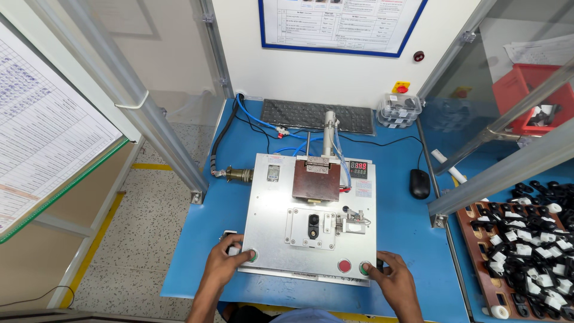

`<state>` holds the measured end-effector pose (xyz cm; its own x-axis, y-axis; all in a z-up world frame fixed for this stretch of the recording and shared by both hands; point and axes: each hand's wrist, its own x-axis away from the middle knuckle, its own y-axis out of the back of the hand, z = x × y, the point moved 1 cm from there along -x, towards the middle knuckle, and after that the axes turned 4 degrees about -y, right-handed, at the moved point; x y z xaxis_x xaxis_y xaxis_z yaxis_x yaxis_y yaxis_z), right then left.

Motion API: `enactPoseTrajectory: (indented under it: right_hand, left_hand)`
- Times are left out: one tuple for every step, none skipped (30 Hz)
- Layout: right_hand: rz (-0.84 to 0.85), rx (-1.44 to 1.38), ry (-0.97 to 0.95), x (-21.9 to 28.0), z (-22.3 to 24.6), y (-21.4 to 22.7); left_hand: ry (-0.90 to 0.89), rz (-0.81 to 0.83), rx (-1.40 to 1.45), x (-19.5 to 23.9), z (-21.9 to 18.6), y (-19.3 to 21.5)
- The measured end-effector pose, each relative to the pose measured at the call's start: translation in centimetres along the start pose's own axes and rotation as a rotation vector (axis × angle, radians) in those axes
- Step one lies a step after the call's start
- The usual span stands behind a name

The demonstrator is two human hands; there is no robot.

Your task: The person repeatedly places small black and white plastic parts into a press machine, presses the green start button, and removes the processed parts. The cycle is repeated continuously throughout the clip.

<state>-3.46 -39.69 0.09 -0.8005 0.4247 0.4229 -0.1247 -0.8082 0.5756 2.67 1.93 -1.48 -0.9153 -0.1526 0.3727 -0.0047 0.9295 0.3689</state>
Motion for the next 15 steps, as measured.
enactPoseTrajectory:
  right_hand:
    - [-0.02, 0.067, -0.008, -0.1, 0.1, 0.0]
    - [-0.02, 0.055, 0.006, -0.1, 0.0, 0.0]
    - [-0.018, 0.043, 0.022, -0.1, -0.1, 0.0]
    - [-0.017, 0.032, 0.038, -0.1, -0.2, 0.0]
    - [-0.016, 0.026, 0.059, 0.0, -0.4, 0.0]
    - [-0.015, 0.021, 0.079, -0.1, -0.5, 0.1]
    - [-0.012, 0.014, 0.094, 0.0, -0.7, 0.2]
    - [-0.047, -0.064, 0.148, 0.0, -0.8, 0.5]
    - [-0.08, -0.138, 0.186, 0.4, -1.2, 1.0]
    - [-0.115, -0.212, 0.223, 0.8, -1.6, 1.4]
    - [-0.159, -0.158, 0.235, 1.5, -2.3, 2.0]
    - [-0.201, -0.103, 0.247, 2.3, -2.8, 2.9]
    - [-0.21, -0.088, 0.233, 2.9, -3.1, 3.8]
    - [-0.218, -0.074, 0.219, 3.6, -3.2, 4.6]
    - [-0.228, -0.06, 0.214, 4.2, -3.0, 5.2]
  left_hand:
    - [-0.02, 0.004, -0.031, -0.2, -0.4, -0.1]
    - [-0.039, 0.008, -0.062, -0.3, -0.6, 0.0]
    - [-0.036, 0.027, -0.051, -0.3, -1.0, 0.0]
    - [-0.032, 0.046, -0.041, -0.2, -1.3, 0.2]
    - [-0.025, 0.063, -0.032, 0.0, -1.7, 0.4]
    - [-0.042, 0.057, -0.051, 0.3, -2.2, 0.8]
    - [-0.056, 0.056, -0.074, 0.8, -2.7, 1.0]
    - [-0.069, 0.056, -0.096, 1.1, -3.4, 1.2]
    - [-0.106, 0.015, -0.158, 1.9, -3.9, 1.4]
    - [-0.143, -0.025, -0.221, 2.6, -4.7, 1.6]
    - [-0.173, -0.053, -0.284, 3.6, -5.2, 1.6]
    - [-0.244, -0.083, -0.287, 4.6, -5.8, 1.5]
    - [-0.324, -0.118, -0.286, 5.3, -6.7, 1.4]
    - [-0.403, -0.153, -0.282, 6.0, -7.7, 1.2]
    - [-0.41, -0.129, -0.282, 6.5, -8.8, 1.0]
